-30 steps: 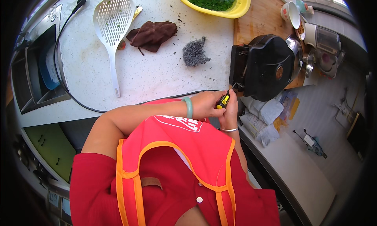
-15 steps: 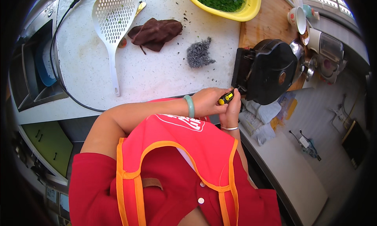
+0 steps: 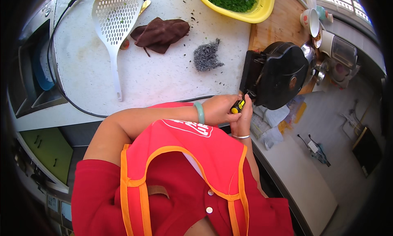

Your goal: The person cleans the exterior of a black appliance with a steel wool pad and a cloth. They then use a screwdriver to unscrew and remove a panel from the appliance, followed by further cleaning of the exposed area.

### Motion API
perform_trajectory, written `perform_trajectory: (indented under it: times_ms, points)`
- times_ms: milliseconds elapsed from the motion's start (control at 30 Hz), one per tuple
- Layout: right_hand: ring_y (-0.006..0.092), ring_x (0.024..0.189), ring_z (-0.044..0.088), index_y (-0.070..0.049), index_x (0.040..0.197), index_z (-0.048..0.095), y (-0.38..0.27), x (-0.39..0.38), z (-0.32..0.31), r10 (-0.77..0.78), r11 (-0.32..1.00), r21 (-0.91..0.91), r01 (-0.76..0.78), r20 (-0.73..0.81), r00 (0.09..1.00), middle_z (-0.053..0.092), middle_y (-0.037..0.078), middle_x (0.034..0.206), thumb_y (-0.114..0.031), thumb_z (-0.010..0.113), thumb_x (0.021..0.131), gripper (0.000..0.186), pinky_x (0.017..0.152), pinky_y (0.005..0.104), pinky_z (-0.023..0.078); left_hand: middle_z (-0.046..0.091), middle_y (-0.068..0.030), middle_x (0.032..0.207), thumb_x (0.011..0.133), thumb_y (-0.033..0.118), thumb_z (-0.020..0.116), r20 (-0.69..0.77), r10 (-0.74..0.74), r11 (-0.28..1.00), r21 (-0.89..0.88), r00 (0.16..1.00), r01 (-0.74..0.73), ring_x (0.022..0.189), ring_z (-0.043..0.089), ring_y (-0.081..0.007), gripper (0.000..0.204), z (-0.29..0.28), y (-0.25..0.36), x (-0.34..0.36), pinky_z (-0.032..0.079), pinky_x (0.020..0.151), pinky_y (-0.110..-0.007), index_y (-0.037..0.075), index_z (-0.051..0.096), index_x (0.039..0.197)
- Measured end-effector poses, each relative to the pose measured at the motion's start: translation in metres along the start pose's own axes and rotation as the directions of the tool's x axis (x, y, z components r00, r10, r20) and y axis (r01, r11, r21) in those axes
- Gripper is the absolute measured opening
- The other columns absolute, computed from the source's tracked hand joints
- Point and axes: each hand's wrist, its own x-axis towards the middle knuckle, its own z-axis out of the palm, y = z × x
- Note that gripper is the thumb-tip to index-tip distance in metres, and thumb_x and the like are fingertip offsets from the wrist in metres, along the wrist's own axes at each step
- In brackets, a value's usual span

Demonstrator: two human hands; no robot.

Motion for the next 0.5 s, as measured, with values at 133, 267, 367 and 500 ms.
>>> perform_trajectory:
  times_ms: [133,267,367,500]
  points:
    - [0.0125,0.059,0.055,-0.008,0.083,0.051,0.004,0.003,-0.006,-0.003,1.000,-0.004,0.003,-0.066,0.998,0.055,0.002,0.072,-0.032,0.048,0.091,0.025,0.052,0.0257,0.045,0.059,-0.0171,0.093,0.080,0.022,0.064,0.024,0.044,0.999,-0.030,0.999,-0.043,0.069,0.061,-0.0268,0.060,0.007,-0.006,-0.004,0.049,0.066,-0.034,-0.004,0.039,0.128]
    - [0.0119,0.059,0.054,-0.008,0.082,0.054,-0.012,0.002,-0.018,0.118,0.990,0.084,-0.117,-0.003,0.993,0.055,0.002,0.066,-0.032,0.051,0.090,0.026,0.051,0.0238,0.044,0.059,-0.0175,0.092,0.082,0.021,0.063,0.082,0.136,0.990,-0.039,0.987,-0.134,0.074,0.062,-0.0297,0.055,0.016,-0.003,0.000,0.049,0.068,-0.035,-0.004,0.041,0.126]
    - [0.0112,0.055,0.053,-0.008,0.083,0.054,-0.022,0.009,-0.039,0.197,0.964,0.156,-0.218,0.138,0.971,0.055,0.002,0.065,-0.032,0.052,0.089,0.025,0.049,0.0218,0.043,0.060,-0.0183,0.090,0.083,0.019,0.061,0.112,0.163,0.986,-0.062,0.980,-0.157,0.078,0.062,-0.0314,0.051,0.029,0.002,0.009,0.049,0.069,-0.037,-0.003,0.041,0.124]
    - [0.0109,0.051,0.053,-0.008,0.085,0.053,-0.031,0.014,-0.054,0.275,0.924,0.207,-0.323,0.231,0.933,0.056,0.003,0.064,-0.031,0.051,0.090,0.024,0.045,0.0205,0.043,0.061,-0.0184,0.088,0.083,0.018,0.060,0.141,0.141,0.988,-0.088,0.980,-0.129,0.081,0.063,-0.0325,0.046,0.040,0.012,0.014,0.050,0.070,-0.038,-0.001,0.043,0.122]
